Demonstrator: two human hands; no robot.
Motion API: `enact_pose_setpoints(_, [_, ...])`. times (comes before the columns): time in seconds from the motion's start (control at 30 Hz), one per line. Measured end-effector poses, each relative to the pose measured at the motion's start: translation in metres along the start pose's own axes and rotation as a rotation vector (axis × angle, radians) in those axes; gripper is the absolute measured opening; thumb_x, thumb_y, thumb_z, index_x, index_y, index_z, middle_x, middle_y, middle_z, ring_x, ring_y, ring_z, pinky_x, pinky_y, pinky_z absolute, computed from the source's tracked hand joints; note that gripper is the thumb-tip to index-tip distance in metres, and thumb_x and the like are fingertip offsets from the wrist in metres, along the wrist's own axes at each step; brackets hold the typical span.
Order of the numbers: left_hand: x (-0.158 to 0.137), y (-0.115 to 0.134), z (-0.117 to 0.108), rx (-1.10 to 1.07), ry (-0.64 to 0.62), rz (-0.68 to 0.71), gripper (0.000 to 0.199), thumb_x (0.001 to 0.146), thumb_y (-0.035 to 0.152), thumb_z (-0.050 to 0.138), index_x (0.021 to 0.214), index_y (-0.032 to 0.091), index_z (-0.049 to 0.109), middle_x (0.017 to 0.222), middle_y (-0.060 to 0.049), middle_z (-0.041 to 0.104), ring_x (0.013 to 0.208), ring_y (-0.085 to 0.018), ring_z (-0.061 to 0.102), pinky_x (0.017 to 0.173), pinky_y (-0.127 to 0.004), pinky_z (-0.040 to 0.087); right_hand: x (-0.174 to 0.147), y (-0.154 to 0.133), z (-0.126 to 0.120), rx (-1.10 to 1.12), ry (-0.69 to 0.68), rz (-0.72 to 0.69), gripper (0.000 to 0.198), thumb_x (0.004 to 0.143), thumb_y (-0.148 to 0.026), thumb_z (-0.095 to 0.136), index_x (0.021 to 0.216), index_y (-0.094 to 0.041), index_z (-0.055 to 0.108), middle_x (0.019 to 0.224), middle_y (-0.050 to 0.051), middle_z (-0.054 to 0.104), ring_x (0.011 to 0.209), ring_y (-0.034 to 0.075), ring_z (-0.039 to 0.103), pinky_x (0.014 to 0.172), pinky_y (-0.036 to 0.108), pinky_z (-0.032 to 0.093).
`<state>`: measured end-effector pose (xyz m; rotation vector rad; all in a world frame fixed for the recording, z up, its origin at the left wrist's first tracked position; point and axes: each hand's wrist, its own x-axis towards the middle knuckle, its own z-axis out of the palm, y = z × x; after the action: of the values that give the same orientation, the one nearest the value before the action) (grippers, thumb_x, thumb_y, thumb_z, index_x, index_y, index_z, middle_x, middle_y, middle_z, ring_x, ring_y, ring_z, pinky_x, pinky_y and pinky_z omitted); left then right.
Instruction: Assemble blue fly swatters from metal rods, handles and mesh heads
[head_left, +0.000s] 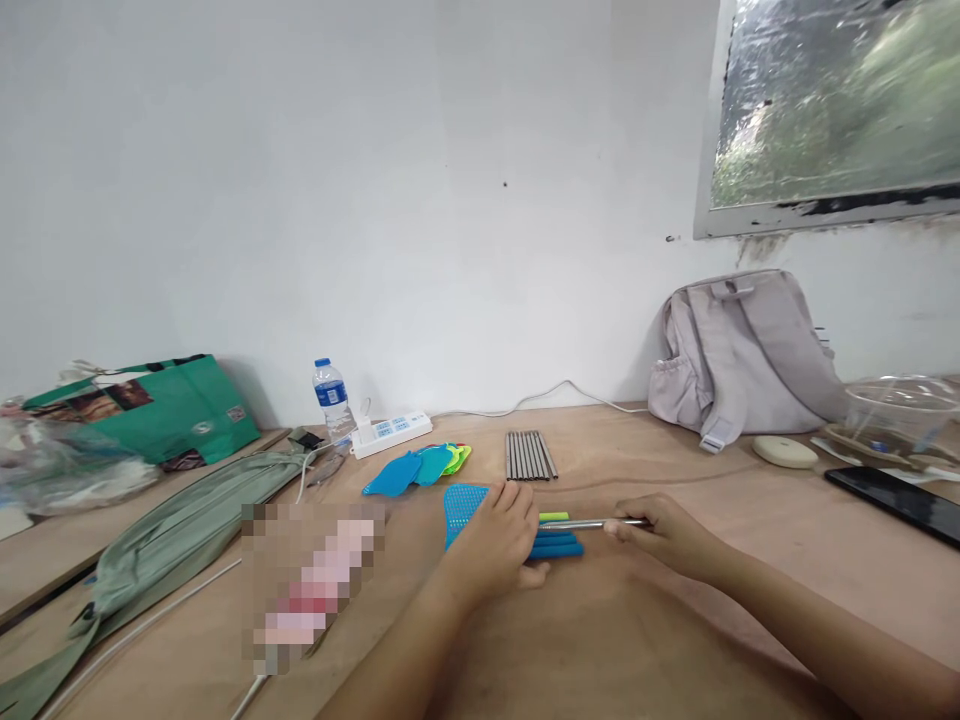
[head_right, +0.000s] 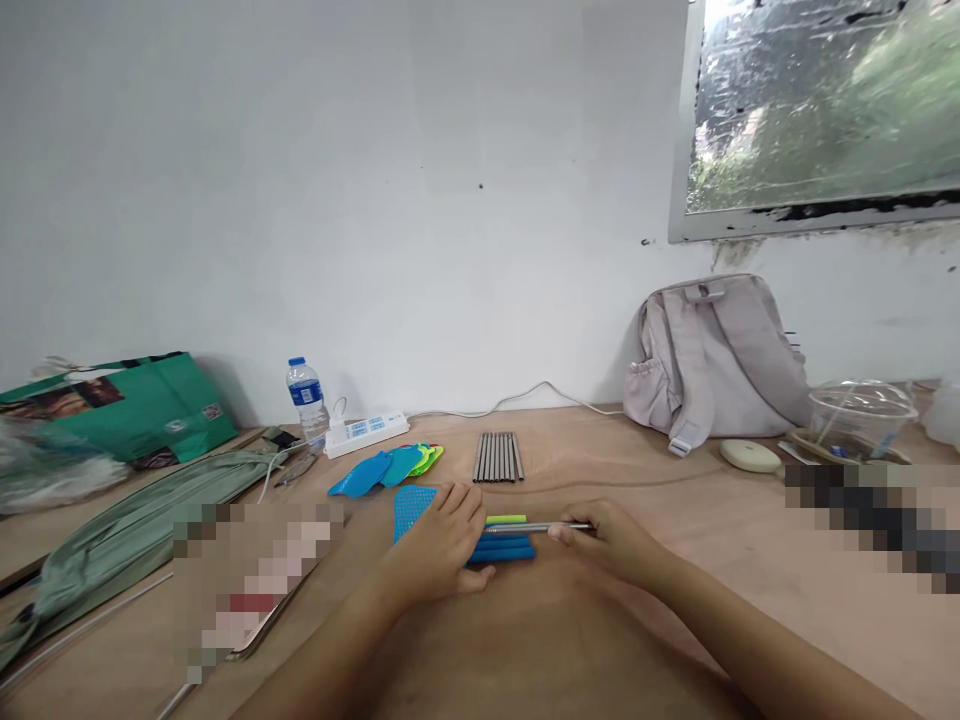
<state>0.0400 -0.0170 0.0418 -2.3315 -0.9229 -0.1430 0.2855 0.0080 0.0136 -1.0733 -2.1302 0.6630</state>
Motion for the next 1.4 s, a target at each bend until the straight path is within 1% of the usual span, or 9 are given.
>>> enact_pose_setpoints(0.3, [0.002, 0.002, 0.008, 0.088, 0.027, -0.085, 0.032, 0.079, 0.038, 0.048, 0.091, 0.010, 0.056, 0.102, -0.013, 0.054, 0.099, -0.028, 0.045, 0.090, -0.041, 0.026, -0.001, -0.015, 0.011, -0.029, 0.044, 0.053, 0.038, 0.077, -0.047, 0.047, 0.053, -0.018, 0.049, 0.051, -0.003, 0.039, 0.050, 0.010, 0.035, 0.045, 0.022, 0.022])
enact_pose_setpoints(0.5, [0.005, 0.002, 0.007, 0.090, 0.153, -0.179, 0.040, 0.076, 0.049, 0.048, 0.088, 0.012, 0.056, 0.094, -0.010, 0.056, 0.094, -0.025, 0.047, 0.088, -0.038, 0.030, 0.002, -0.023, 0.016, -0.003, 0.021, 0.042, 0.041, 0.079, -0.050, 0.042, 0.058, -0.017, 0.054, 0.053, -0.003, 0.043, 0.051, 0.010, 0.039, 0.046, 0.021, 0.027])
enact_pose_setpoints(0.63, [0.010, 0.008, 0.000, 0.036, 0.234, -0.243, 0.025, 0.081, 0.037, 0.045, 0.086, 0.014, 0.054, 0.088, -0.007, 0.055, 0.090, -0.022, 0.049, 0.089, -0.036, 0.030, 0.001, -0.037, 0.024, 0.062, 0.071, 0.012, 0.041, 0.082, -0.049, 0.038, 0.064, -0.017, 0.056, 0.057, -0.002, 0.048, 0.054, 0.011, 0.044, 0.049, 0.022, 0.031])
enact_pose_setpoints(0.73, [0.013, 0.013, -0.003, -0.006, 0.205, -0.162, 0.012, 0.084, 0.024, 0.042, 0.087, 0.018, 0.051, 0.084, -0.003, 0.054, 0.081, -0.019, 0.049, 0.079, -0.033, 0.034, 0.000, -0.038, 0.031, 0.173, 0.103, 0.002, 0.040, 0.083, -0.049, 0.037, 0.067, -0.017, 0.056, 0.060, -0.001, 0.051, 0.060, 0.013, 0.048, 0.056, 0.024, 0.037])
enact_pose_setpoints(0.83, [0.011, 0.010, 0.000, -0.011, 0.178, -0.121, 0.010, 0.083, 0.017, 0.042, 0.088, 0.020, 0.050, 0.081, -0.002, 0.053, 0.075, -0.017, 0.049, 0.068, -0.030, 0.034, 0.001, -0.026, 0.036, 0.398, 0.150, 0.121, 0.047, 0.084, -0.053, 0.029, 0.078, -0.016, 0.058, 0.052, -0.002, 0.048, 0.051, 0.013, 0.048, 0.053, 0.025, 0.039])
enact_pose_setpoints(0.93, [0.006, -0.002, 0.006, -0.021, 0.206, -0.188, 0.011, 0.084, 0.023, 0.041, 0.085, 0.020, 0.052, 0.080, -0.003, 0.053, 0.075, -0.018, 0.049, 0.066, -0.031, 0.033, 0.004, -0.011, 0.037, 0.517, 0.192, 0.240, 0.053, 0.083, -0.057, 0.024, 0.090, -0.015, 0.055, 0.051, -0.002, 0.048, 0.043, 0.012, 0.047, 0.044, 0.025, 0.037])
enact_pose_setpoints(1.07, [-0.003, -0.021, 0.017, -0.032, 0.286, -0.415, 0.019, 0.085, 0.029, 0.037, 0.089, 0.019, 0.053, 0.082, -0.005, 0.054, 0.077, -0.021, 0.048, 0.069, -0.034, 0.032, 0.004, -0.004, 0.036, 0.218, 0.106, 0.084, 0.029, 0.077, -0.044, 0.047, 0.078, -0.018, 0.057, 0.059, -0.001, 0.050, 0.051, 0.012, 0.048, 0.049, 0.024, 0.038])
enact_pose_setpoints(1.17, [-0.007, -0.027, 0.026, -0.039, 0.316, -0.561, 0.020, 0.085, 0.028, 0.036, 0.088, 0.018, 0.054, 0.081, -0.006, 0.054, 0.077, -0.022, 0.048, 0.069, -0.034, 0.032, 0.000, -0.009, 0.039, 0.031, 0.022, -0.046, 0.014, 0.075, -0.030, 0.051, 0.080, -0.020, 0.059, 0.073, 0.001, 0.053, 0.055, 0.010, 0.047, 0.053, 0.024, 0.039])
enact_pose_setpoints(1.4, [-0.003, -0.019, 0.035, -0.101, 0.256, -0.589, 0.016, 0.082, 0.025, 0.040, 0.088, 0.019, 0.054, 0.083, -0.006, 0.054, 0.081, -0.023, 0.048, 0.071, -0.035, 0.033, -0.002, -0.012, 0.045, -0.124, -0.025, -0.119, 0.017, 0.075, -0.018, 0.049, 0.089, -0.021, 0.057, 0.079, 0.001, 0.050, 0.055, 0.010, 0.045, 0.055, 0.024, 0.040])
